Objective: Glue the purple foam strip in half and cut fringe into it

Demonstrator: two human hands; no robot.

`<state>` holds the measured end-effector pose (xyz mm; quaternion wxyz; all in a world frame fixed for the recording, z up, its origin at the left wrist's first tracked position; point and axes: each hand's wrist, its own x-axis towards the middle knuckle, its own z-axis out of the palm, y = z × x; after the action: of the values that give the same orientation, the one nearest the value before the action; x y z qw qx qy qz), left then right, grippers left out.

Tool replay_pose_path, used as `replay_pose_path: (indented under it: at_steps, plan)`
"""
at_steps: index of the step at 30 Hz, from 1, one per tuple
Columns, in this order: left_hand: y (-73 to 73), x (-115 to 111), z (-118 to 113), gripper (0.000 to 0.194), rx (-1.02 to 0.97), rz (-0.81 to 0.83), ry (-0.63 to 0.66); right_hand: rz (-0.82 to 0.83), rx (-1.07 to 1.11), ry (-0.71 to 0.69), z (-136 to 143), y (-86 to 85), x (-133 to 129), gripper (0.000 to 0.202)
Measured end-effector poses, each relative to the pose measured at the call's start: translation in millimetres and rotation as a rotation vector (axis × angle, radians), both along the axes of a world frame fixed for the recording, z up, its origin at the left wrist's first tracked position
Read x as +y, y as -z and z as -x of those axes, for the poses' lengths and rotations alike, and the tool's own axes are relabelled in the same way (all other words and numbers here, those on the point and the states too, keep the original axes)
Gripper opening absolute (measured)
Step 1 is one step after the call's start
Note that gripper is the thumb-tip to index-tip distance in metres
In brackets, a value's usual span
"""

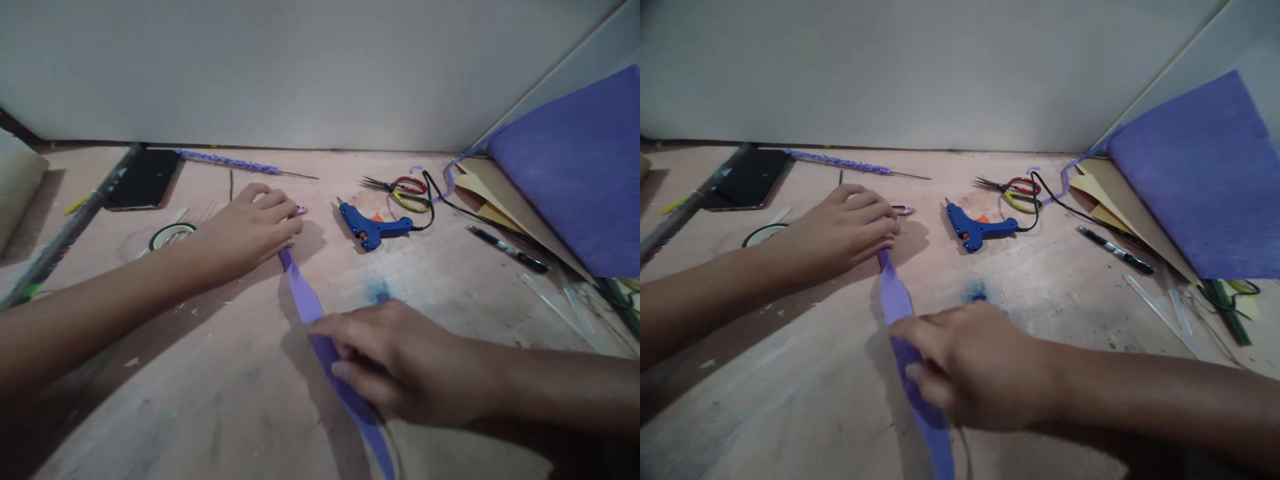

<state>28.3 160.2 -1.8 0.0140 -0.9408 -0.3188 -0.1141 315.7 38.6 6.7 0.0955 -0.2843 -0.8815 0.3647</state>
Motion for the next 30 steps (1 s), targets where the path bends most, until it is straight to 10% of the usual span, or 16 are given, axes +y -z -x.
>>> replay_pose_path:
  at_steps: [10,18,30]
  plan:
    - [13.0,-79,-11,0.042,-0.242,0.067,-0.286,-0.564,-0.015,-0.114,-16,19.9,-17,0.031]
    - [26.8,-47,-2,0.076,-0.038,0.276,-0.235,-0.561,0.012,-0.131,-15,20.9,-37,0.053]
    - [16.7,-14,5,0.077,0.046,0.454,-0.009,-0.962,-0.005,-0.312,31,39.8,-76,0.052]
